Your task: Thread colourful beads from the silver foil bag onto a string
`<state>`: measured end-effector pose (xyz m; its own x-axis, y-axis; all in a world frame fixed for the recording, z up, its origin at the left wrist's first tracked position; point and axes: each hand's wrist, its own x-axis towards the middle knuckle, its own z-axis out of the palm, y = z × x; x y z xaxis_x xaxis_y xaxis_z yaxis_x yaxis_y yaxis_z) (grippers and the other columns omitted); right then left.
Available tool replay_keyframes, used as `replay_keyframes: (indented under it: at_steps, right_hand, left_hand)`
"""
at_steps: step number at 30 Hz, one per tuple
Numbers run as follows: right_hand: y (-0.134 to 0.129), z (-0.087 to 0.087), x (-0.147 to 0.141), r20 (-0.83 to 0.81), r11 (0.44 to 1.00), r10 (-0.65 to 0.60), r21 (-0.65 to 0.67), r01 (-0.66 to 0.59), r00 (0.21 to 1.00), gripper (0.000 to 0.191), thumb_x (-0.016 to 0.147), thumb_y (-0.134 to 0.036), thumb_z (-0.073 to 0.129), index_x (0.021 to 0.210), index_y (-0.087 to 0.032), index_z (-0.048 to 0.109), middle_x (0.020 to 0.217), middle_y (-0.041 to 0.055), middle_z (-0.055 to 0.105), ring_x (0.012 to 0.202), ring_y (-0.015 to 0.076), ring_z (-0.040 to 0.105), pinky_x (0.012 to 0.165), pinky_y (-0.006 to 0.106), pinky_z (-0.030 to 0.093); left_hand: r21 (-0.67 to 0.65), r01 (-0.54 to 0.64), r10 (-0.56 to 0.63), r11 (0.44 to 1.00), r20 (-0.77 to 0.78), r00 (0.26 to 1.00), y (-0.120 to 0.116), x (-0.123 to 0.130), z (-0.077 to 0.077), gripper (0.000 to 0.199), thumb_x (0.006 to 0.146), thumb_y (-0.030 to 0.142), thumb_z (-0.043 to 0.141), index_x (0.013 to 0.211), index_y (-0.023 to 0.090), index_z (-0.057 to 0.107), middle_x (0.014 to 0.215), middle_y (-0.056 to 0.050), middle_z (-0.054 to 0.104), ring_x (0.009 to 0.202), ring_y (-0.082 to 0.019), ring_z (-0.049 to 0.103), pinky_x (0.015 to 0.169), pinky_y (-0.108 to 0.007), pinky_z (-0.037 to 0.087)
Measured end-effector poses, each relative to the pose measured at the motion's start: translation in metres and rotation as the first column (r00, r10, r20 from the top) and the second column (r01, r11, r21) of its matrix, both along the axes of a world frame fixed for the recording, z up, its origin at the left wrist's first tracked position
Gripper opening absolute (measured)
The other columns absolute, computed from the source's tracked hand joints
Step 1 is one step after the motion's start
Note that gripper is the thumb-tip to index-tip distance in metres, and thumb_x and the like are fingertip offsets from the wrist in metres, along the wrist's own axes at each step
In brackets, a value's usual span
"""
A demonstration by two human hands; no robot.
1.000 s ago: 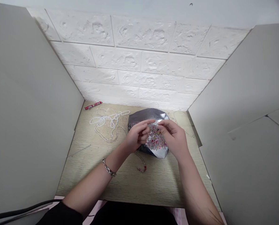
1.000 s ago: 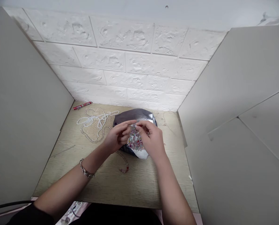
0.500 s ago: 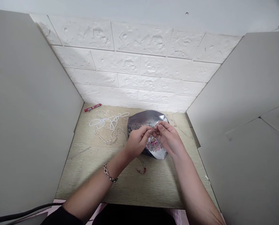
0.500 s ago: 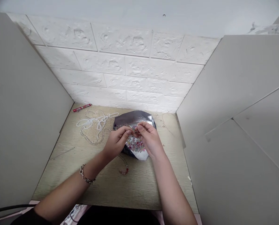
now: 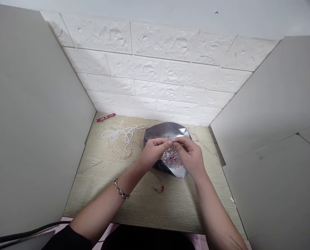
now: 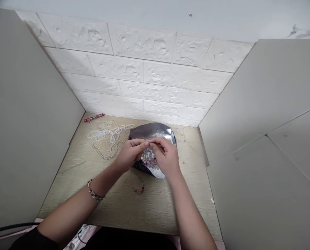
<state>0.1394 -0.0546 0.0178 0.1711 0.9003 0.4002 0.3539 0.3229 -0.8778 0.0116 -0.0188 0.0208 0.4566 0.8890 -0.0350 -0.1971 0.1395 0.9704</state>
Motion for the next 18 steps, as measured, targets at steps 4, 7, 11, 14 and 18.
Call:
replay_keyframes:
  at_steps: [4,7,11,14,18]
  right_hand:
    - [-0.003,0.002,0.0,-0.04,0.999,0.031,-0.003,-0.032,0.999,0.01,0.074,-0.028,0.053,0.075,-0.02,0.059,0.074,-0.0002,0.06,0.07,0.011,0.054,0.064,0.024,0.045]
    - [-0.004,0.002,-0.002,-0.189,0.996,0.086,-0.019,-0.091,0.978,0.011,0.074,-0.03,0.053,0.077,-0.02,0.056,0.072,-0.0001,0.06,0.069,0.0113,0.057,0.066,0.026,0.048]
    - [-0.007,0.001,-0.004,-0.289,0.993,0.106,-0.009,-0.114,0.951,0.013,0.075,-0.032,0.052,0.079,-0.02,0.053,0.073,0.0009,0.059,0.069,0.0127,0.058,0.066,0.029,0.051]
    - [-0.009,0.002,-0.004,-0.212,0.997,0.075,0.013,-0.074,0.974,0.013,0.074,-0.031,0.054,0.079,-0.019,0.055,0.073,0.0017,0.06,0.069,0.0131,0.059,0.065,0.028,0.051]
    - [-0.012,0.006,-0.002,-0.08,0.998,0.025,0.063,-0.02,0.997,0.009,0.072,-0.027,0.056,0.078,-0.02,0.059,0.073,0.0014,0.062,0.066,0.0122,0.058,0.06,0.026,0.049]
  left_hand:
    - [-0.111,0.123,-0.111,0.986,0.11,0.988,0.002,-0.002,-0.004,0.024,0.065,0.037,0.063,0.069,0.012,0.061,0.036,0.009,0.024,0.032,-0.001,0.017,0.034,-0.017,0.009]
    - [-0.11,0.174,-0.153,0.979,0.176,0.972,0.003,-0.002,-0.007,0.025,0.065,0.037,0.063,0.068,0.012,0.06,0.036,0.009,0.023,0.032,-0.001,0.017,0.034,-0.017,0.009]
    - [-0.104,0.207,-0.183,0.973,0.202,0.962,0.003,-0.002,-0.008,0.025,0.065,0.037,0.063,0.068,0.012,0.06,0.036,0.009,0.023,0.032,0.0,0.016,0.034,-0.016,0.008]
    - [-0.099,0.233,-0.208,0.968,0.209,0.955,0.003,-0.002,-0.008,0.025,0.065,0.037,0.063,0.068,0.012,0.06,0.037,0.009,0.022,0.032,0.0,0.015,0.034,-0.016,0.008]
    - [-0.072,0.235,-0.216,0.969,0.21,0.954,0.002,-0.003,-0.008,0.025,0.065,0.037,0.063,0.068,0.013,0.061,0.037,0.009,0.022,0.032,-0.001,0.016,0.034,-0.017,0.009]
